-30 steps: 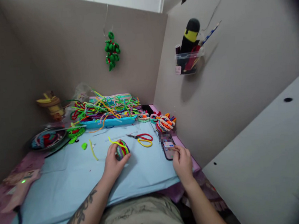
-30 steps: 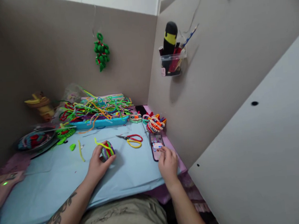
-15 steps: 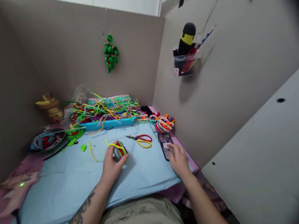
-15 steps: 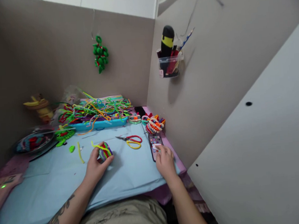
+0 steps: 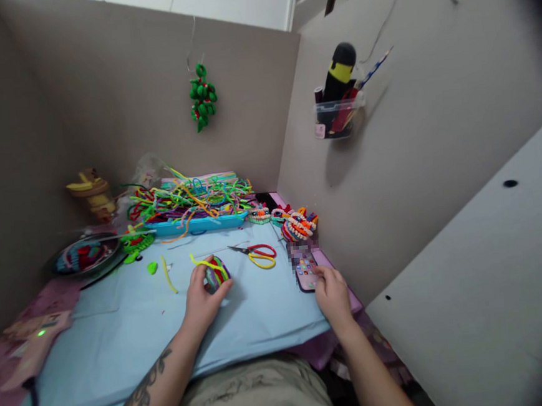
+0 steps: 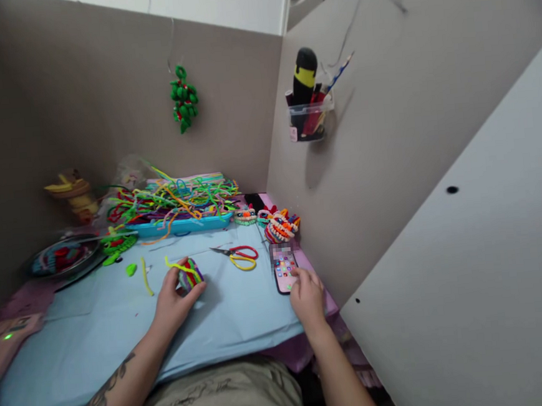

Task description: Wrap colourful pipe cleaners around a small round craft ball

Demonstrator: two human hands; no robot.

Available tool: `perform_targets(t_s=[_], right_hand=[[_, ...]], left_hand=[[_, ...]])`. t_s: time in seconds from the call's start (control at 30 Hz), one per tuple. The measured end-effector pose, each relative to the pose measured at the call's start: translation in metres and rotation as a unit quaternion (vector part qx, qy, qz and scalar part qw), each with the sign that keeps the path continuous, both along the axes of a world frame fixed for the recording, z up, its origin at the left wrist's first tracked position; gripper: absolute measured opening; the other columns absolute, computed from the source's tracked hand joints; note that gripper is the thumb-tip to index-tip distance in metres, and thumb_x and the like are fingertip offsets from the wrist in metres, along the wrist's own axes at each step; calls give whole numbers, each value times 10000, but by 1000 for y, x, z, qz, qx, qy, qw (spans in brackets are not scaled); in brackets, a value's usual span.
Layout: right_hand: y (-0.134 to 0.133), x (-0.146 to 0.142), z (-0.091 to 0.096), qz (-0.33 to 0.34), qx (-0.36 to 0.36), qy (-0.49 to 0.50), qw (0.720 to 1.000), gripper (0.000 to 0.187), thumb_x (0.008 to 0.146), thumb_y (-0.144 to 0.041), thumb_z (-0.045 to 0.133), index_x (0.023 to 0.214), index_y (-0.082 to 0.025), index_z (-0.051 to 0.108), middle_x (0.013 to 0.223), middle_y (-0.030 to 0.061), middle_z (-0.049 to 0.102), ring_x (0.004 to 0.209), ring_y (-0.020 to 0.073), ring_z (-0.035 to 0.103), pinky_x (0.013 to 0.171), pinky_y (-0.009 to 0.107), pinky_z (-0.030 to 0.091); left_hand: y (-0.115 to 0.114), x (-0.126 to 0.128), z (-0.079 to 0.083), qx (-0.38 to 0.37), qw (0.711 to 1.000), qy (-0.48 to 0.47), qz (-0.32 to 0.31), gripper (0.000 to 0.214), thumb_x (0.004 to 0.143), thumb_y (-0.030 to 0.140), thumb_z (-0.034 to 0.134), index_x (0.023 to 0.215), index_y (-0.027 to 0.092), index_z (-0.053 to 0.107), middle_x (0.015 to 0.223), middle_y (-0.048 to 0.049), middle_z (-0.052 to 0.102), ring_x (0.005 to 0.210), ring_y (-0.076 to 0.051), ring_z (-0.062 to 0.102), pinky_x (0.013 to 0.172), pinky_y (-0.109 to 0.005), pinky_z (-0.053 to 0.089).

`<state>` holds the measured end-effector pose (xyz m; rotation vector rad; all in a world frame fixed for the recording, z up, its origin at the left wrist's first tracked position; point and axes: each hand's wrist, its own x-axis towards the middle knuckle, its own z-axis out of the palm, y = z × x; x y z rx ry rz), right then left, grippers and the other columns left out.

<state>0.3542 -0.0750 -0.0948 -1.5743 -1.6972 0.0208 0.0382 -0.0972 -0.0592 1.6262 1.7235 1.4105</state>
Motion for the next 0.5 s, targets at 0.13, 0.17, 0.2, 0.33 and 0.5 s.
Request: perform_targets(t_s=[0.13,0.17,0.2,0.33,0.5], right_hand=[[0,-1,0,-10,43,30,999,264,757,-122,386,928,-147,586,894,108,643,905,252,544,844,408,429],[0,-1,0,-10,40,24,999,267,755,-121,386,927,-150,587,894,106,644,902,252,545,842,409,428],[1,-1,0,-7,31,14,999,271,751,-118,388,927,-153,590,894,104,646,898,253,546,839,410,427],[1,0,-1,6,7,-2,1000,277,736,-108,397,912,-163,604,887,97,646,881,247,552,831,404,428],[-2,0,0,-12,69,46,996,224,745,-118,403,866,-159,587,844,93,623,852,237,543,806,391,434]], left_hand=[[-1,0,1,2,1000,9,4,599,705,388,662,1252,225,480,1209,-97,529,1054,-246,548,703,-309,508],[0,0,1,3,1000,13,3,597,705,388,662,1250,224,481,1206,-97,532,1053,-246,549,711,-313,507],[0,0,1,5,1000,15,3,597,706,390,662,1249,221,481,1205,-98,533,1054,-245,549,724,-318,506],[0,0,0,8,1000,19,3,597,705,393,666,1245,218,480,1205,-97,534,1057,-244,550,771,-336,501],[1,-1,-1,10,1000,14,4,590,709,397,664,1242,225,481,1204,-96,533,1060,-245,552,782,-342,500]])
